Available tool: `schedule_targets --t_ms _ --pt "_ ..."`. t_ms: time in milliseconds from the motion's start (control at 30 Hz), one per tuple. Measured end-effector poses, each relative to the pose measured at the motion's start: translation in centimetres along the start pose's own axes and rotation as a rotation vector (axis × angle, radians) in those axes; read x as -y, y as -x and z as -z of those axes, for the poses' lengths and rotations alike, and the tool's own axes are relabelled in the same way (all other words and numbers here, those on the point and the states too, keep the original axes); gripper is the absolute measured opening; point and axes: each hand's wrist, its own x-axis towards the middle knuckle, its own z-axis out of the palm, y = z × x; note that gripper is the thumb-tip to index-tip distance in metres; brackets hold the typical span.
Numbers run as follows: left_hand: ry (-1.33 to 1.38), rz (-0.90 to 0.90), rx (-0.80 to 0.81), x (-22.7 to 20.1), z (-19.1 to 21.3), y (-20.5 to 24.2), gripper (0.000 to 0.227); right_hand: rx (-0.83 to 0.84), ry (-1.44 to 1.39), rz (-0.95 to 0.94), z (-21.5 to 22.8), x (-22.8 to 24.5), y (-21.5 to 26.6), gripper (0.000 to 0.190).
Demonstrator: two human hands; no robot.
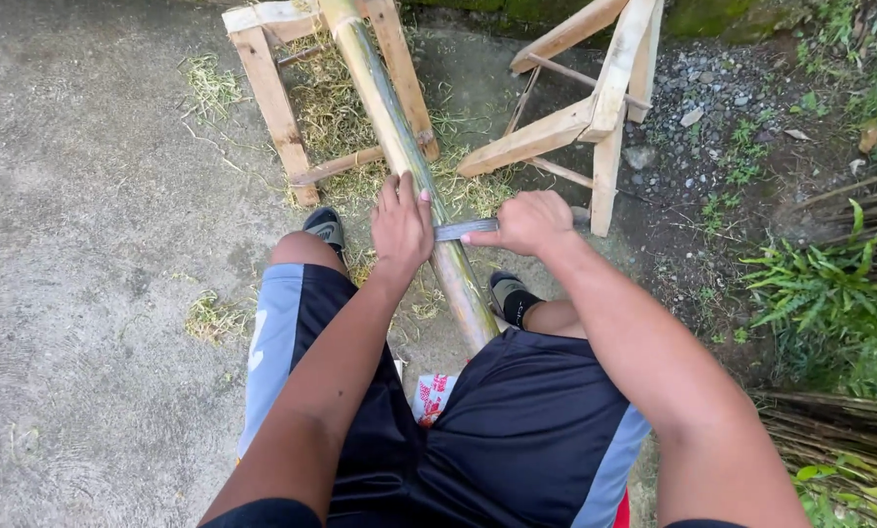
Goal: Scraping the outer green layer of a bamboo pole using a knife to prepare the wood.
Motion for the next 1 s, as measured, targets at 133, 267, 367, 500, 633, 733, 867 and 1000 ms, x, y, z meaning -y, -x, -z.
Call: schedule_targets --t_ms 133,267,367,500,633,733,867,1000 --pt "0.036 0.092 0.081 -0.4 1.6 -2.0 0.055 0.000 0.025 -0.033 -0.5 0.2 -1.3 0.098" --pt "0.085 0.053 0.031 0.6 0.6 -1.9 0.057 -0.042 -0.010 -0.007 -0.3 0.3 -1.6 0.096" --pt "0.114 0.020 -0.015 0.3 0.1 -1.0 0.057 -0.017 0.001 -0.012 0.1 0.1 -0.7 0.097" --pt "0.078 0.024 -0.008 -0.2 0.0 -0.4 0.059 0.034 -0.014 -0.037 -0.4 -0.1 0.0 0.095" --pt "0.118 0.175 0.141 -0.6 2.1 -2.9 0.061 -0.060 0.001 -0.017 -0.5 -0.3 -2.0 0.094" --pt "0.114 -0.018 0.033 0.6 1.2 -2.3 0.058 0.012 -0.013 -0.038 -0.3 0.3 -2.4 0.095" --pt "0.103 0.000 -0.017 1.2 -0.3 -2.2 0.058 -0.021 0.023 -0.031 0.1 0.3 -2.0 0.095" --pt "0.047 0.029 0.021 1.6 -0.3 -2.7 0.059 -0.037 -0.036 -0.029 -0.7 0.5 -1.9 0.095"
